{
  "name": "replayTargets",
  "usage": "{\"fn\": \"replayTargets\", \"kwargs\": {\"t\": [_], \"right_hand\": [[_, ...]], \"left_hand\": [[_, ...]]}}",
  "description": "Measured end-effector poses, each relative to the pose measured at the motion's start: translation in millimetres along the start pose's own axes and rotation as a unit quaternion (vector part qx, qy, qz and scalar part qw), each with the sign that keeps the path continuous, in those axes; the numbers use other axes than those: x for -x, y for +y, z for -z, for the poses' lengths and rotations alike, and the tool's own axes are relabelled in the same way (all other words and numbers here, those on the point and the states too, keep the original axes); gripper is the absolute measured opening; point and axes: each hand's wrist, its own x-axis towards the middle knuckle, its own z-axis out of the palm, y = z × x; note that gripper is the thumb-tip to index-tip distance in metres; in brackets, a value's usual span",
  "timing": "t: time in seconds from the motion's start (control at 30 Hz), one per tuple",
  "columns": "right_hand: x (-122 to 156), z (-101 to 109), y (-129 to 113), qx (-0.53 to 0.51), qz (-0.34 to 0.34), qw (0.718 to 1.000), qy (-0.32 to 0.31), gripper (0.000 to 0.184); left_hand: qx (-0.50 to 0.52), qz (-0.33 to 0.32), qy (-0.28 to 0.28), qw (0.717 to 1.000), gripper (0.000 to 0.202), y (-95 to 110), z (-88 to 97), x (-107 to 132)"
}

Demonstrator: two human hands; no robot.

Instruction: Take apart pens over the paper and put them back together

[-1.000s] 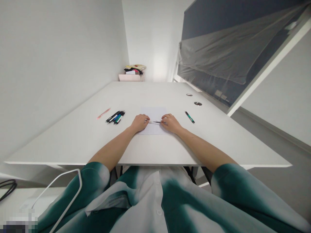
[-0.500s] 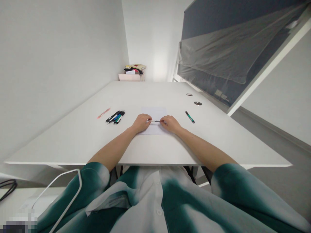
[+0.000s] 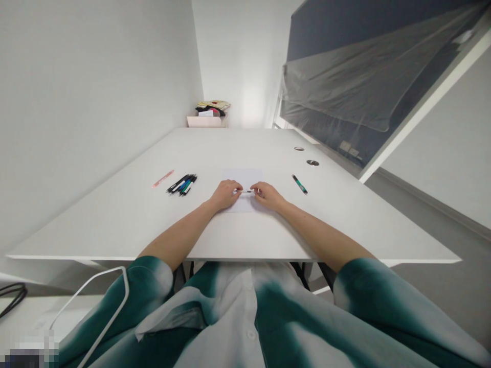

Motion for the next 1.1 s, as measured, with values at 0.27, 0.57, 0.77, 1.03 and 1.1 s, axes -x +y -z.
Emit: {"fn": "replayTargets", "kwargs": {"t": [0.27,0.57,0.77,1.03,1.1], "right_hand": [[0.6,-1.0,2.5,-0.013,-0.017,0.999,0.034,0.029],[0.6,0.6,7.0,-0.031,0.032,0.996,0.076,0.024],[0.9,1.7,21.4,-0.015,-0.044,0.988,0.148,0.031],[0.4,-0.9,24.3,0.068,-0.088,0.992,0.056,0.023],[-0.6,-1.6,19.1,0.092,-0.082,0.992,0.019,0.024]], "left_hand": [[0.01,-0.008,0.014,1.0,0.019,-5.0,-2.6,-0.6],[0.007,-0.004,0.028,1.0,0.02,-10.0,-4.7,-1.8],[-0.014,0.029,0.018,0.999,0.022,-15.1,-1.5,-1.8],[-0.029,0.091,0.023,0.995,0.024,-25.6,4.3,0.1],[-0.029,0.094,0.022,0.995,0.024,-25.9,4.6,0.4]]}}
